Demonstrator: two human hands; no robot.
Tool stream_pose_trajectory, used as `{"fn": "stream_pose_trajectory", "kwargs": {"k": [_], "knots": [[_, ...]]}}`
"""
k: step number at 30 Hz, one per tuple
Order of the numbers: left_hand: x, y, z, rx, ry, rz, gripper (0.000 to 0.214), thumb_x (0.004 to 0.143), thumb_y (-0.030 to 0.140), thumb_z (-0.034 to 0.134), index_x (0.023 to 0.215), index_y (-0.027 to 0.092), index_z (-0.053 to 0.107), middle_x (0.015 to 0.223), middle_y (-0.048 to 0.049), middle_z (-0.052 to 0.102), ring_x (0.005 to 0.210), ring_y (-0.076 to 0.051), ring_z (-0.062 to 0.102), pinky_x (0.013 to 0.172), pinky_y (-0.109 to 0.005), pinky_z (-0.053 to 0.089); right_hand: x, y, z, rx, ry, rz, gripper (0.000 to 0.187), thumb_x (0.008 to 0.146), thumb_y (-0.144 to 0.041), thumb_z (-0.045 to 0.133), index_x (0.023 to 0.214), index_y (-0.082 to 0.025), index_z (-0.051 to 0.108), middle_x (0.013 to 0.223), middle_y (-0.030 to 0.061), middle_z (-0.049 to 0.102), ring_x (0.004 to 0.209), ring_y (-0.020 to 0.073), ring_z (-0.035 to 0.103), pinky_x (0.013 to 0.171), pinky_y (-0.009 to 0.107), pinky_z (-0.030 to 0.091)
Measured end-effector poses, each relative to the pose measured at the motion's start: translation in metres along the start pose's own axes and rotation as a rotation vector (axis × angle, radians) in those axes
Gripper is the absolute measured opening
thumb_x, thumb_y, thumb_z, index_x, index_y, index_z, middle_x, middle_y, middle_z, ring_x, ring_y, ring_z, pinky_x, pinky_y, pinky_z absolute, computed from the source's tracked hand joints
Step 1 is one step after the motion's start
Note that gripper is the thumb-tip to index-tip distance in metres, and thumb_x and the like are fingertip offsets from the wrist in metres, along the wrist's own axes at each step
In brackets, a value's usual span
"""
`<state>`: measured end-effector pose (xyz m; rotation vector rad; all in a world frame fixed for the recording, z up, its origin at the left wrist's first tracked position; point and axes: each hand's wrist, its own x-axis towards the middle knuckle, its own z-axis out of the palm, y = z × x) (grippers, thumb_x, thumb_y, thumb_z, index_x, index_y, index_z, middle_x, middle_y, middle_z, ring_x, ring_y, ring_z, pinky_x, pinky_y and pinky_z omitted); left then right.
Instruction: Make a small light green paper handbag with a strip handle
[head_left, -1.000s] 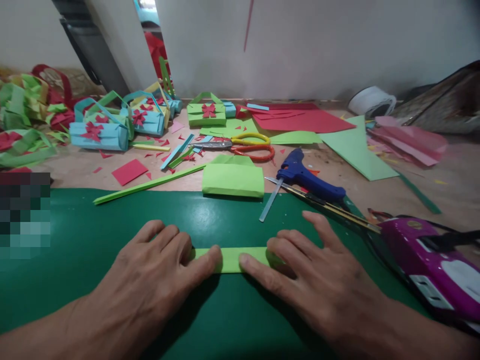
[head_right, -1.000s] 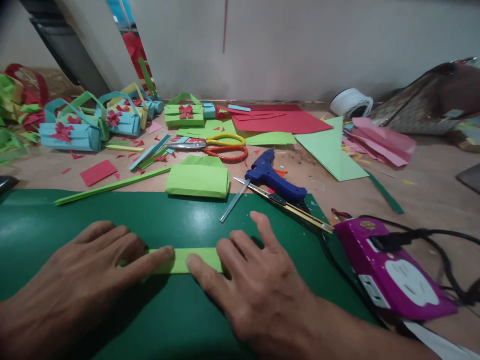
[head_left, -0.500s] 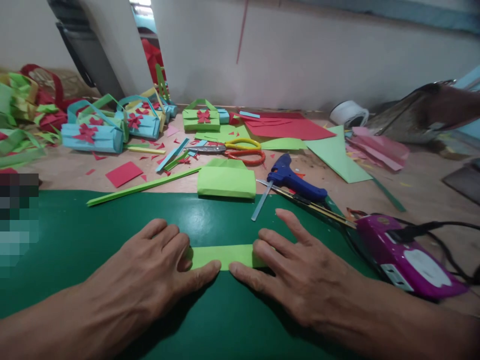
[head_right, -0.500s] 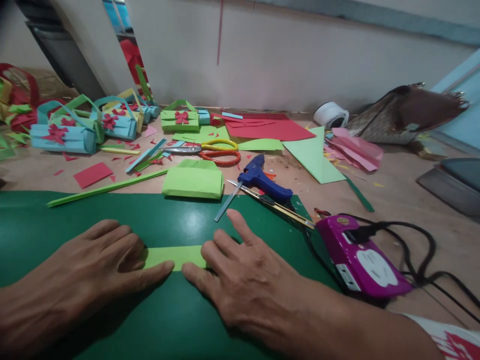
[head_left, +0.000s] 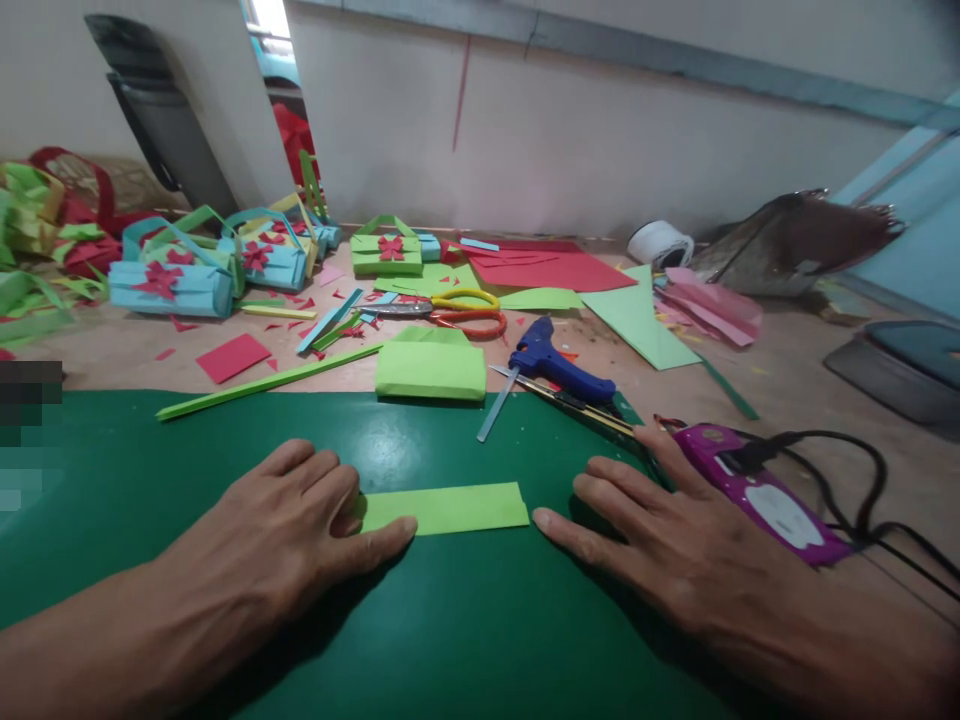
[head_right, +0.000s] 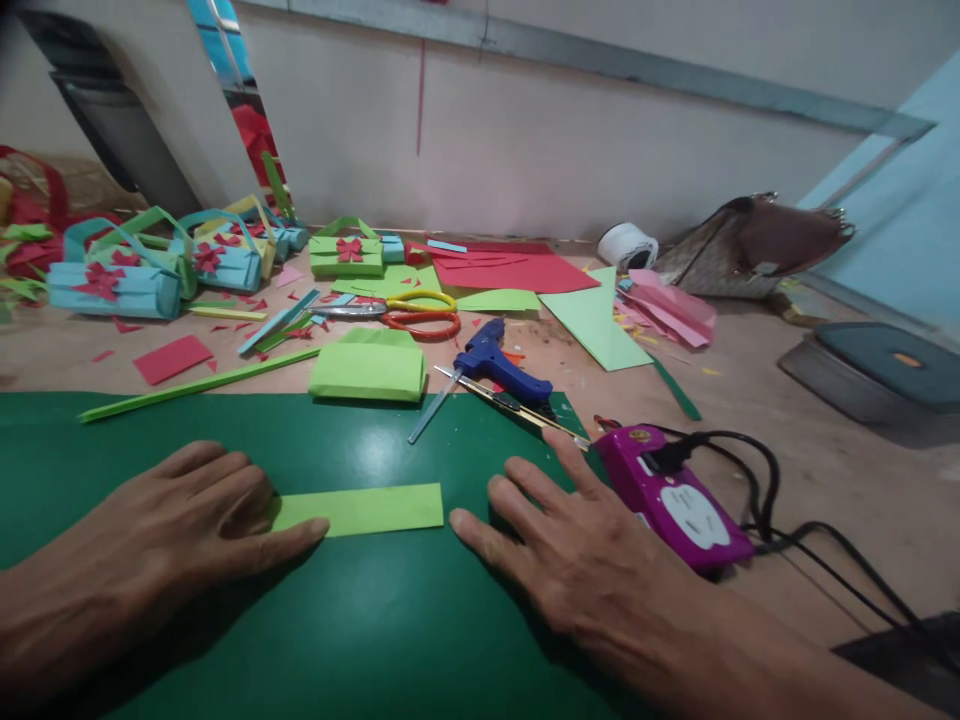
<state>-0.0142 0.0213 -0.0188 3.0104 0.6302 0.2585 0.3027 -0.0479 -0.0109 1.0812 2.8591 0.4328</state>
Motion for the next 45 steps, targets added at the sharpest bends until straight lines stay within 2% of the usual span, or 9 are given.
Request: {"fn": "stream_pose_trajectory", "kwargs": {"k": [4,8,10,13,17,21,28,38,45], "knots": [[0.005,0.008,-0.005,0.069,-0.12,-0.021,0.034,0.086,0.018,0.048,0.117,0.032,0.053,0.075,-0.0012,0.055,0.064,-0.017,0.045,0.063,-0.03,0.03,-0.003,0.0,-0.002,-0.014,0.064,0.109,0.047,0.083,-0.001,0.033,0.124,-0.019,0.049,0.101,0.0107,0.06,0.094,0.0282,0.053,0.088,0.059,0.029],[0.017,0.025,-0.005,0.078,-0.176,-0.067,0.034,0.088,0.02,0.048,0.119,0.033,0.051,0.076,-0.0016,0.054,0.065,-0.017,0.046,0.062,-0.03,0.031,0.015,-0.01,-0.018,0.232,0.294,0.217,0.036,0.084,-0.003,0.038,0.116,-0.015,0.052,0.099,0.0103,0.06,0.092,0.0232,0.054,0.083,0.042,0.039],[0.025,0.034,-0.002,0.084,-0.191,-0.116,0.032,0.088,0.019,0.05,0.116,0.033,0.052,0.076,-0.0015,0.054,0.064,-0.016,0.046,0.061,-0.03,0.031,0.03,-0.018,-0.026,0.467,0.214,0.292,0.028,0.084,-0.004,0.041,0.103,-0.015,0.058,0.084,0.0059,0.061,0.076,0.0174,0.055,0.069,0.03,0.043],[0.033,0.043,0.007,0.105,-0.156,-0.159,0.034,0.087,0.014,0.048,0.117,0.03,0.052,0.073,-0.001,0.055,0.061,-0.016,0.046,0.059,-0.03,0.031,0.055,-0.023,-0.034,0.702,0.097,0.434,0.016,0.083,-0.007,0.047,0.081,-0.016,0.06,0.07,0.0009,0.059,0.063,0.0127,0.052,0.06,0.024,0.039],[0.031,0.045,0.018,0.07,-0.032,-0.203,0.032,0.088,0.009,0.038,0.112,0.024,0.053,0.073,-0.0021,0.056,0.063,-0.018,0.048,0.062,-0.033,0.032,0.076,-0.019,-0.032,0.784,-0.05,0.484,0.011,0.078,-0.008,0.055,0.073,-0.017,0.059,0.071,-0.0002,0.061,0.067,0.0122,0.053,0.061,0.022,0.037],[0.025,0.045,0.02,-0.023,0.007,-0.276,0.026,0.09,0.011,0.033,0.101,0.018,0.056,0.073,-0.0031,0.058,0.064,-0.018,0.049,0.062,-0.033,0.031,0.082,-0.015,-0.025,0.763,-0.137,0.418,0.011,0.078,-0.009,0.056,0.073,-0.017,0.061,0.074,0.0003,0.062,0.074,0.0134,0.056,0.066,0.023,0.036],[0.02,0.042,0.011,-0.187,-0.009,-0.379,0.026,0.092,0.019,0.035,0.073,0.018,0.053,0.072,-0.0021,0.056,0.066,-0.016,0.048,0.064,-0.03,0.031,0.084,-0.02,-0.02,0.667,-0.203,0.404,0.008,0.08,-0.016,0.058,0.072,-0.018,0.06,0.071,-0.0005,0.06,0.069,0.0125,0.053,0.06,0.022,0.033],[-0.003,0.034,0.002,-0.391,-0.02,-0.524,0.018,0.085,0.019,0.045,0.069,0.018,0.053,0.074,-0.0016,0.053,0.072,-0.016,0.049,0.063,-0.029,0.036,0.081,-0.023,-0.008,0.586,-0.182,0.375,0.017,0.084,-0.02,0.051,0.067,-0.018,0.055,0.069,0.0002,0.055,0.062,0.0128,0.047,0.056,0.025,0.03],[-0.019,0.032,-0.006,-0.467,-0.03,-0.591,0.026,0.09,0.021,0.039,0.067,0.019,0.051,0.07,-0.0008,0.052,0.068,-0.015,0.048,0.062,-0.028,0.039,0.081,-0.021,-0.003,0.659,-0.169,0.39,0.016,0.083,-0.019,0.052,0.068,-0.019,0.054,0.069,0.0004,0.052,0.065,0.0144,0.047,0.059,0.027,0.032]]}}
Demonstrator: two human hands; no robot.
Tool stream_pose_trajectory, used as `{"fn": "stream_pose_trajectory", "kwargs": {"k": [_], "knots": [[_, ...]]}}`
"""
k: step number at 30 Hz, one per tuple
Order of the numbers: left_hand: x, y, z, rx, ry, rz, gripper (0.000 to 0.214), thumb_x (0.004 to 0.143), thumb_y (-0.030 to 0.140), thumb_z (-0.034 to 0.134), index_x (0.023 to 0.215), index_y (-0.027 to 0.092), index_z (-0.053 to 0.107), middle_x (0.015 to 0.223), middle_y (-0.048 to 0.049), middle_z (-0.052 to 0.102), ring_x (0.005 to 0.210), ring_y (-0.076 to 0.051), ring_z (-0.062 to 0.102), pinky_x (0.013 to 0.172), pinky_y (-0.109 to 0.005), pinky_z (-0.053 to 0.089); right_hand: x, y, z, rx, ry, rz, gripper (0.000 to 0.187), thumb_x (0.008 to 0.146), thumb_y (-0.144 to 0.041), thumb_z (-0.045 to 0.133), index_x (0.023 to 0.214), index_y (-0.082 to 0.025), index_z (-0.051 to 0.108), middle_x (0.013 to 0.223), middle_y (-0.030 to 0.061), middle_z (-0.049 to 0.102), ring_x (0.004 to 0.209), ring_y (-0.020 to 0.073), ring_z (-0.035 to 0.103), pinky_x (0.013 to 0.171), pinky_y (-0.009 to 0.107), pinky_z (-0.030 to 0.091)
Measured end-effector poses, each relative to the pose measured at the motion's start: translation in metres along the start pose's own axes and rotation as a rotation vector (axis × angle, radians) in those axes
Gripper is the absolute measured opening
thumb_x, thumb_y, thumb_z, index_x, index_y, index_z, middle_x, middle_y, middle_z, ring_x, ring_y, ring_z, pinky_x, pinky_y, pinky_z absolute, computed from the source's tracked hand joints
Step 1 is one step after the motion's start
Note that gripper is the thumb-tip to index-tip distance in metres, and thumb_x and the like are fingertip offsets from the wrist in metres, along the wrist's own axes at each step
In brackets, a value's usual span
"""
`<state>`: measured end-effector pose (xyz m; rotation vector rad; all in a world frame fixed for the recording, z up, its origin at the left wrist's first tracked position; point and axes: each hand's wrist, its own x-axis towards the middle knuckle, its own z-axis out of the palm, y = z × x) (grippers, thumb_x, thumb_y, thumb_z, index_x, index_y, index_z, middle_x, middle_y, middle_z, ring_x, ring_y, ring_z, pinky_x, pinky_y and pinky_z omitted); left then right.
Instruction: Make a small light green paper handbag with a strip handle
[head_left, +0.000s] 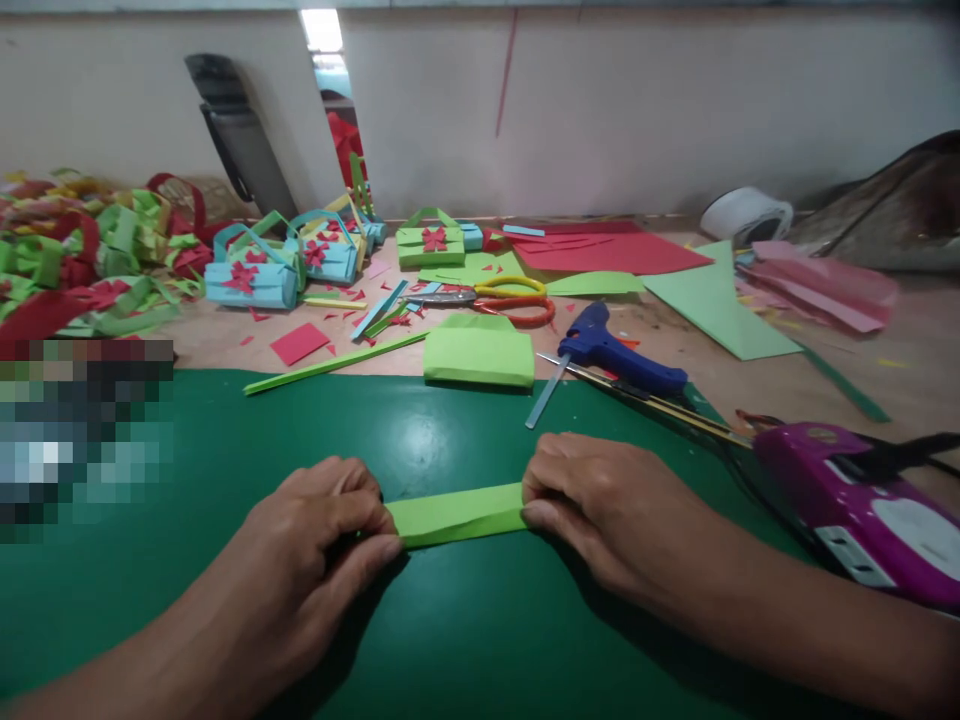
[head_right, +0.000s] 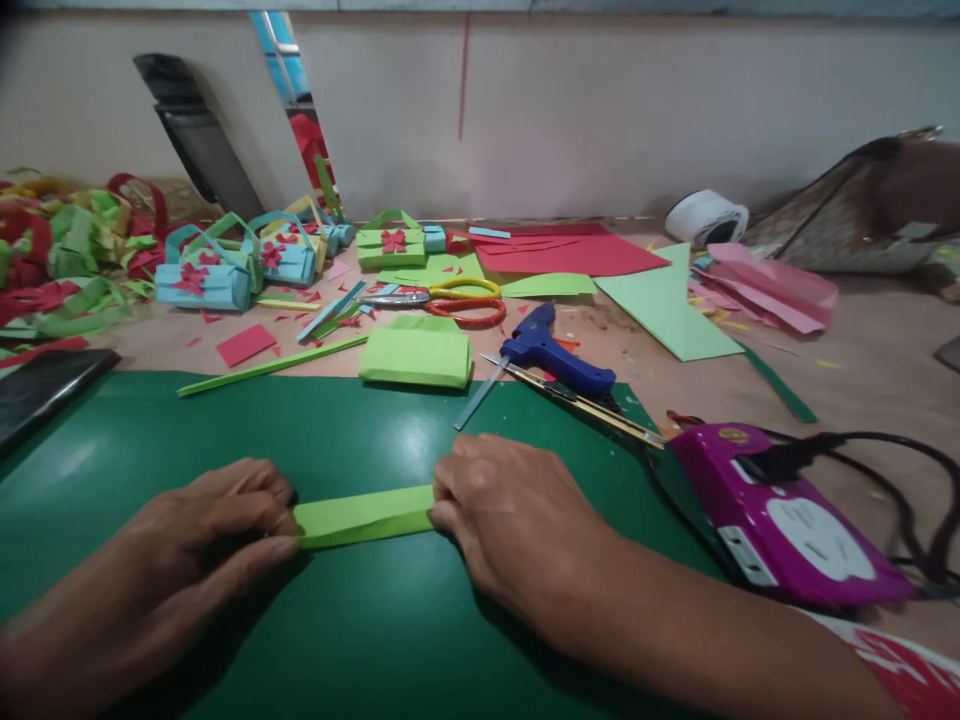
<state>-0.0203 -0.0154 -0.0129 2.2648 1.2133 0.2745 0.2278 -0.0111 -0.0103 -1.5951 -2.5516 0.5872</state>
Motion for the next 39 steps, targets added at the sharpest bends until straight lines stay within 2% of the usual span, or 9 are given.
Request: {"fn": "stream_pose_trajectory", "kwargs": {"k": [4,10,17,23,31,39], "knots": [[0.0,0.001,0.002,-0.002,0.049,-0.035,0.029,0.09,0.024,0.039,0.064,0.019,0.05,0.068,-0.0004,0.051,0.067,-0.015,0.046,0.063,-0.029,0.037,0.0,0.005,0.005,0.002,0.03,-0.017,0.017,0.084,-0.021,0.05,0.067,-0.02,0.052,0.069,0.0001,0.051,0.062,0.0148,0.044,0.057,0.027,0.031],[-0.001,0.004,-0.002,0.046,0.015,-0.073,0.031,0.09,0.023,0.035,0.064,0.018,0.051,0.067,-0.0017,0.052,0.067,-0.017,0.046,0.063,-0.031,0.036,-0.001,0.006,0.008,0.015,0.049,-0.025,0.018,0.082,-0.02,0.05,0.065,-0.02,0.049,0.067,0.0001,0.05,0.061,0.0151,0.043,0.056,0.028,0.029],[-0.005,0.0,0.003,0.061,0.061,-0.114,0.028,0.089,0.024,0.037,0.065,0.019,0.049,0.068,-0.0016,0.05,0.068,-0.017,0.046,0.063,-0.031,0.034,0.0,0.007,0.012,0.008,0.095,-0.031,0.019,0.083,-0.022,0.049,0.064,-0.02,0.05,0.066,0.0003,0.05,0.06,0.0151,0.043,0.055,0.028,0.028],[-0.01,-0.002,0.001,0.112,0.03,-0.152,0.03,0.09,0.028,0.034,0.065,0.019,0.05,0.069,-0.0024,0.05,0.069,-0.019,0.045,0.063,-0.033,0.035,0.0,0.007,0.013,-0.025,0.083,-0.026,0.02,0.083,-0.021,0.047,0.063,-0.02,0.049,0.066,0.0008,0.05,0.061,0.0158,0.044,0.056,0.028,0.028],[-0.014,-0.005,0.003,0.056,0.056,-0.143,0.03,0.091,0.027,0.033,0.068,0.019,0.05,0.071,-0.0013,0.049,0.071,-0.019,0.045,0.065,-0.033,0.035,-0.001,0.008,0.015,-0.032,0.097,-0.042,0.023,0.085,-0.023,0.042,0.063,-0.02,0.047,0.065,0.001,0.049,0.059,0.0157,0.042,0.055,0.029,0.028],[-0.011,-0.001,0.007,0.132,0.109,-0.133,0.027,0.089,0.025,0.036,0.067,0.019,0.05,0.071,-0.0019,0.049,0.07,-0.019,0.045,0.063,-0.033,0.033,-0.002,0.009,0.016,-0.029,0.146,-0.084,0.025,0.087,-0.022,0.04,0.063,-0.02,0.045,0.065,0.0015,0.048,0.06,0.0162,0.041,0.054,0.029,0.026]]}}
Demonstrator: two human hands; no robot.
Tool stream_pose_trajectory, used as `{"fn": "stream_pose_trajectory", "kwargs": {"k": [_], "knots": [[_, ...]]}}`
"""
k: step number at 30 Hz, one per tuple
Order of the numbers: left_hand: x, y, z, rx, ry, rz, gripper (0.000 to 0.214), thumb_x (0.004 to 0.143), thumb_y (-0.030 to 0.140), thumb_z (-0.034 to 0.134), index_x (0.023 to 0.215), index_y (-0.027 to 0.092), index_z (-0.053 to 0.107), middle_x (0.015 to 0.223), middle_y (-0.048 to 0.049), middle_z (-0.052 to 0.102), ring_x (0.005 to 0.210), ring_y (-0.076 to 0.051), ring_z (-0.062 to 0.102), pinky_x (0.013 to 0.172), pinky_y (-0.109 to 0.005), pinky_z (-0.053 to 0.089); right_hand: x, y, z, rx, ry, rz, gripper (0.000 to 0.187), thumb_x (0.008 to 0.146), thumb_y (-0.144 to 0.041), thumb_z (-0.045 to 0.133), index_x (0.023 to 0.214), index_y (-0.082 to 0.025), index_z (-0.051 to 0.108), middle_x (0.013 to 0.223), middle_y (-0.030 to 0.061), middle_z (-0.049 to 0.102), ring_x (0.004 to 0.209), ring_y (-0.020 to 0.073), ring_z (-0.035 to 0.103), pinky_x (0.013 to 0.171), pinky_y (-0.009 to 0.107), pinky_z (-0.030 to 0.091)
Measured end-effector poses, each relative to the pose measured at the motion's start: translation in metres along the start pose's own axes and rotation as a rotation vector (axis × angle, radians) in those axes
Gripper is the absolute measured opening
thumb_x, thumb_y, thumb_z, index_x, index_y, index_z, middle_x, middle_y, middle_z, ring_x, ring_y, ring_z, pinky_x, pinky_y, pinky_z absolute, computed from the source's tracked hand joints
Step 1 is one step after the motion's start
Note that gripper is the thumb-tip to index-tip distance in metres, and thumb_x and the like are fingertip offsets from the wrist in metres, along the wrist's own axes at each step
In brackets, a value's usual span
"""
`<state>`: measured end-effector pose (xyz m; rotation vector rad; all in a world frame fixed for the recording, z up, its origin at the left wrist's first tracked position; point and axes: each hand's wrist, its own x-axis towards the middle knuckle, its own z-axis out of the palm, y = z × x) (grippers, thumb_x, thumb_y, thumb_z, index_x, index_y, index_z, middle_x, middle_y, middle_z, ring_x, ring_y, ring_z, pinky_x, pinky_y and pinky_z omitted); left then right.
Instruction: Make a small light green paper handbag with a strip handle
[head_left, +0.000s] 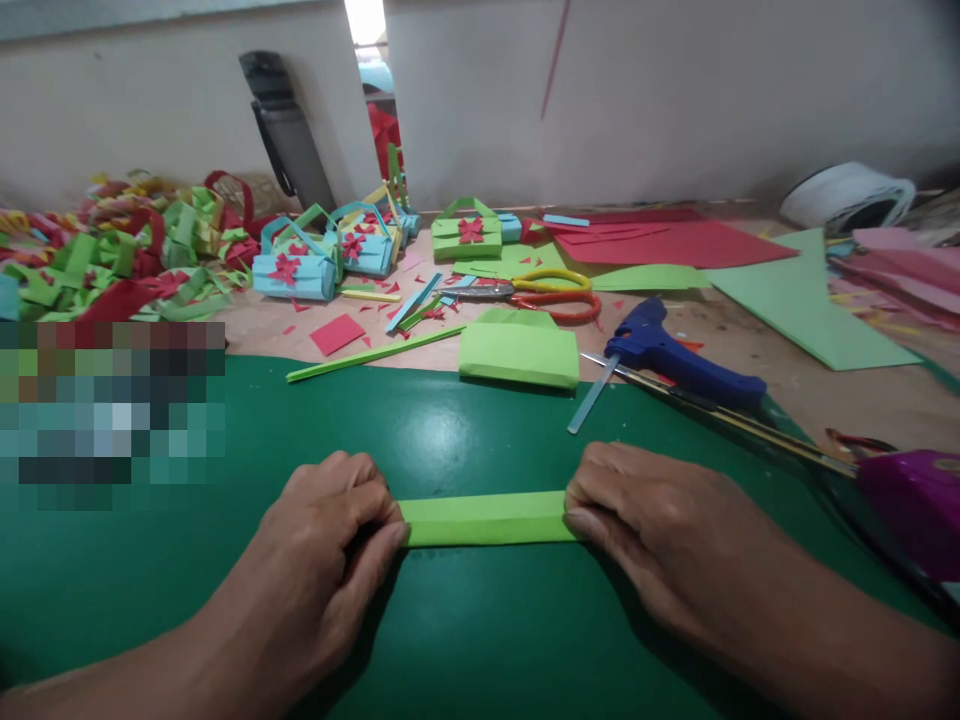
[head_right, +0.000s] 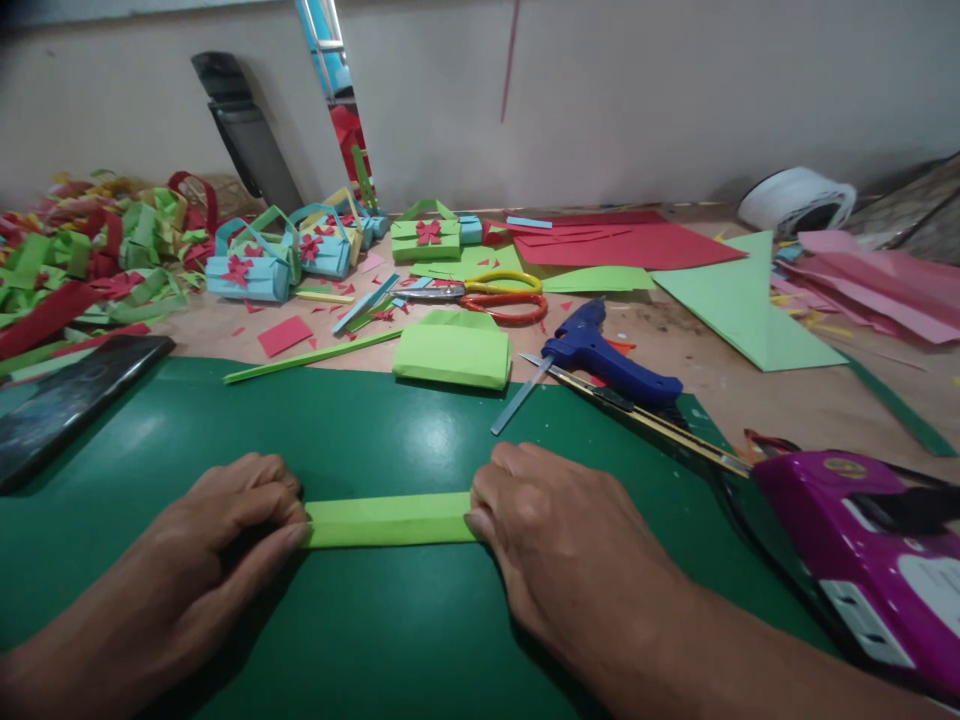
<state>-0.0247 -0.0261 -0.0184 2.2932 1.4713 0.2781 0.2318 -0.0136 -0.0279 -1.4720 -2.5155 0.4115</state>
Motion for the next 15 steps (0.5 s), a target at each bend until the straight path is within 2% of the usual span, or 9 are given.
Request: {"fn": "stream_pose_trajectory", "kwargs": {"k": [9,15], "knots": [[-0.002,-0.01,0.011,0.085,0.107,0.093,0.025,0.086,0.025,0.04,0.063,0.019,0.05,0.065,-0.0013,0.048,0.063,-0.018,0.044,0.058,-0.032,0.032,0.0,-0.003,-0.003,-0.013,-0.027,0.025,0.02,0.084,-0.017,0.045,0.064,-0.019,0.046,0.065,0.0005,0.049,0.059,0.014,0.042,0.053,0.027,0.025],[-0.004,-0.014,0.015,0.098,0.1,0.089,0.024,0.086,0.027,0.04,0.065,0.02,0.05,0.067,-0.0012,0.048,0.066,-0.019,0.043,0.061,-0.033,0.031,0.0,-0.005,-0.006,-0.003,-0.044,0.049,0.017,0.083,-0.017,0.047,0.066,-0.018,0.05,0.068,0.0013,0.052,0.062,0.0143,0.044,0.055,0.027,0.027]]}}
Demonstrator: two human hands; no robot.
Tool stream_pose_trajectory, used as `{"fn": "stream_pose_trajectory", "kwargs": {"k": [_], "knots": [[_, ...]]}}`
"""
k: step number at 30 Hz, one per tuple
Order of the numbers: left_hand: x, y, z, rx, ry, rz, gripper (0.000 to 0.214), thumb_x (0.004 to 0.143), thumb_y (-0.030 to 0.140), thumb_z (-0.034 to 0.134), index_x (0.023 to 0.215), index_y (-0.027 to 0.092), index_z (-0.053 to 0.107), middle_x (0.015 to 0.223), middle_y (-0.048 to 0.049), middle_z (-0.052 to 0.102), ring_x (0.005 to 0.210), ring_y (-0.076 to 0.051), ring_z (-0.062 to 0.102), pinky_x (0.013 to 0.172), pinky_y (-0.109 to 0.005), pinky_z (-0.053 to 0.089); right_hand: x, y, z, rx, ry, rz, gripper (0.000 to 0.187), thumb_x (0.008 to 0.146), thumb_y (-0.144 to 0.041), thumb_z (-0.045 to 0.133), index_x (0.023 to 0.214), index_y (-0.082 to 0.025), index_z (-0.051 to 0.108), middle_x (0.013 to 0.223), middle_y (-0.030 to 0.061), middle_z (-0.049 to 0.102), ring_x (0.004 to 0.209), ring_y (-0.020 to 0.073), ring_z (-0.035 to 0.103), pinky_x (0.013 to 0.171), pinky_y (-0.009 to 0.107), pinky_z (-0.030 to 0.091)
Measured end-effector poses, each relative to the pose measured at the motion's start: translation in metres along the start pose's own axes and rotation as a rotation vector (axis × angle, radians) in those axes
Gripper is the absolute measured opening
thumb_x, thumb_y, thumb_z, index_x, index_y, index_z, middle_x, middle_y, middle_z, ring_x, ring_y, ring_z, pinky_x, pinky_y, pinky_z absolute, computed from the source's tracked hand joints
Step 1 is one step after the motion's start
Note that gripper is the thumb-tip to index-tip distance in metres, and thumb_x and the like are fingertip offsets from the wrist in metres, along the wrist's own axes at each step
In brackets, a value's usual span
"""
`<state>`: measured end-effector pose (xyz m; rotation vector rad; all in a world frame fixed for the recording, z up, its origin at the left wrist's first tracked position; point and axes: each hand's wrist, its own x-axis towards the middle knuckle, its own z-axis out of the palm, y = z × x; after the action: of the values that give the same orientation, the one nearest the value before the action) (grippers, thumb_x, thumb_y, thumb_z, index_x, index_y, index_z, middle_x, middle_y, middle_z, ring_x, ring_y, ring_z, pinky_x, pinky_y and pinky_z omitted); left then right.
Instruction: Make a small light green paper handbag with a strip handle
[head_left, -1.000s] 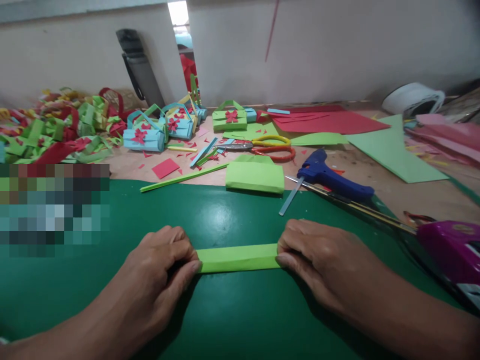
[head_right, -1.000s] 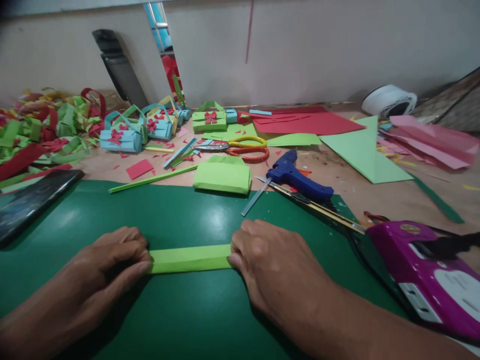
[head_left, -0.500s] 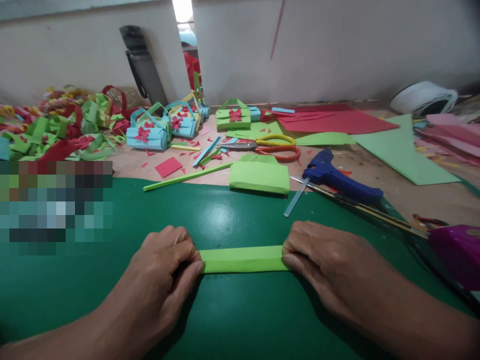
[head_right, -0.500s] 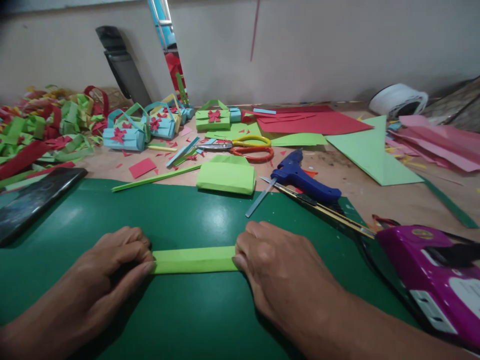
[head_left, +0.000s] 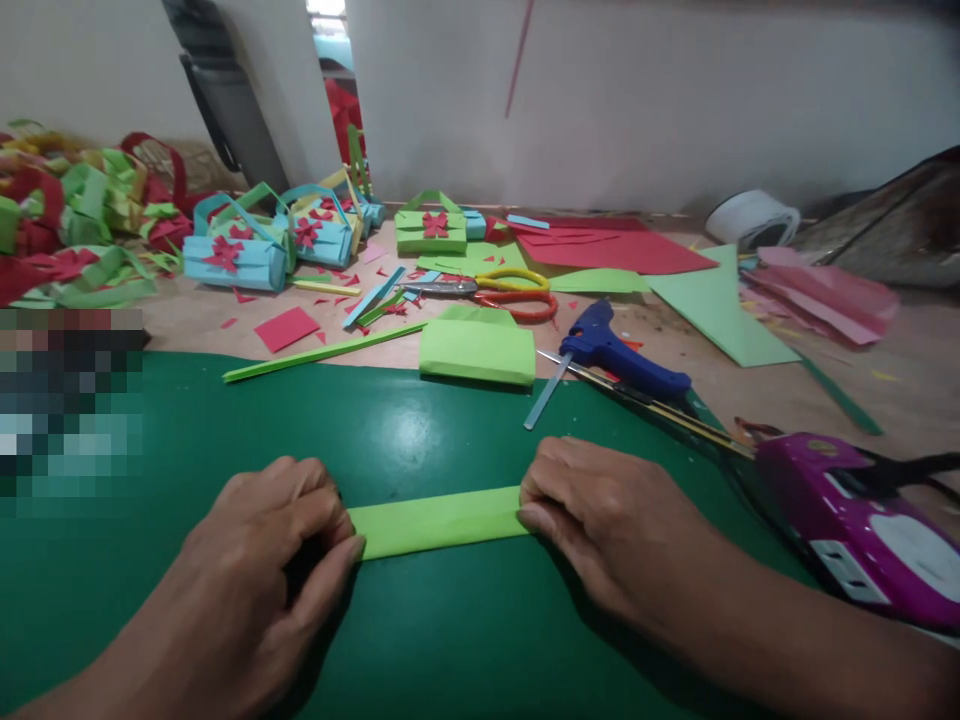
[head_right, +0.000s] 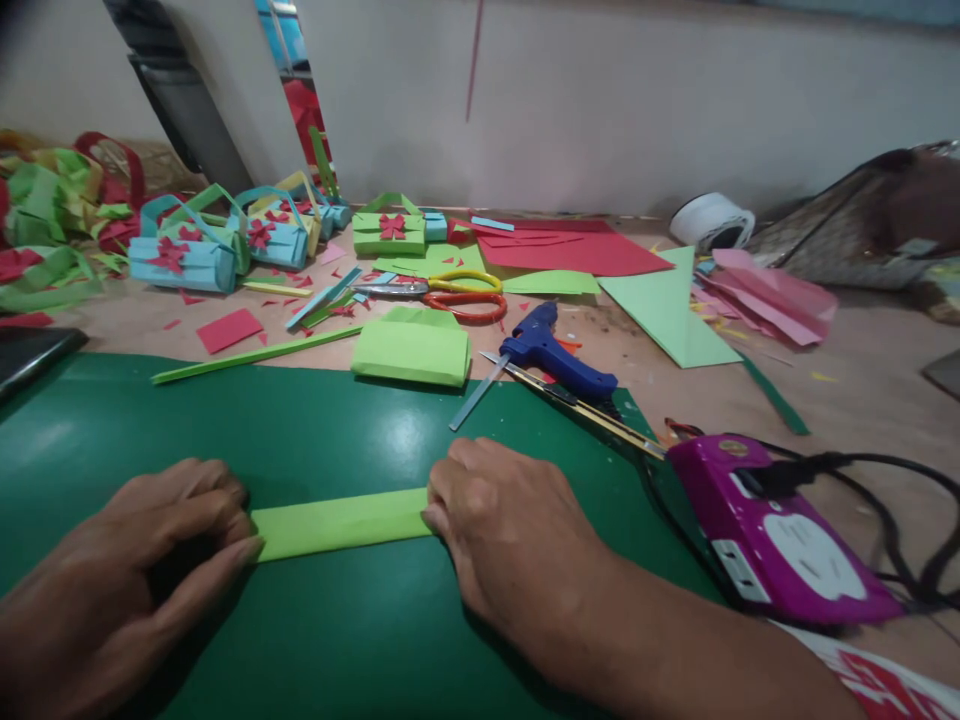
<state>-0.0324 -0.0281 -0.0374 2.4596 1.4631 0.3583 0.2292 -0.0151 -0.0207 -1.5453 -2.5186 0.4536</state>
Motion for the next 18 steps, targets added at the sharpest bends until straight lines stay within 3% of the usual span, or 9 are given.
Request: {"fn": "stream_pose_trajectory", "kwargs": {"k": [18], "knots": [[0.0048,0.0073,-0.0045,-0.004,0.001,-0.021,0.025,0.085,0.023,0.039,0.062,0.019,0.046,0.064,-0.0006,0.047,0.064,-0.017,0.043,0.061,-0.033,0.032,0.0001,0.0001,0.0005,-0.031,0.003,-0.014,0.017,0.084,-0.017,0.047,0.067,-0.018,0.049,0.07,0.0021,0.053,0.063,0.0153,0.046,0.055,0.027,0.029]]}}
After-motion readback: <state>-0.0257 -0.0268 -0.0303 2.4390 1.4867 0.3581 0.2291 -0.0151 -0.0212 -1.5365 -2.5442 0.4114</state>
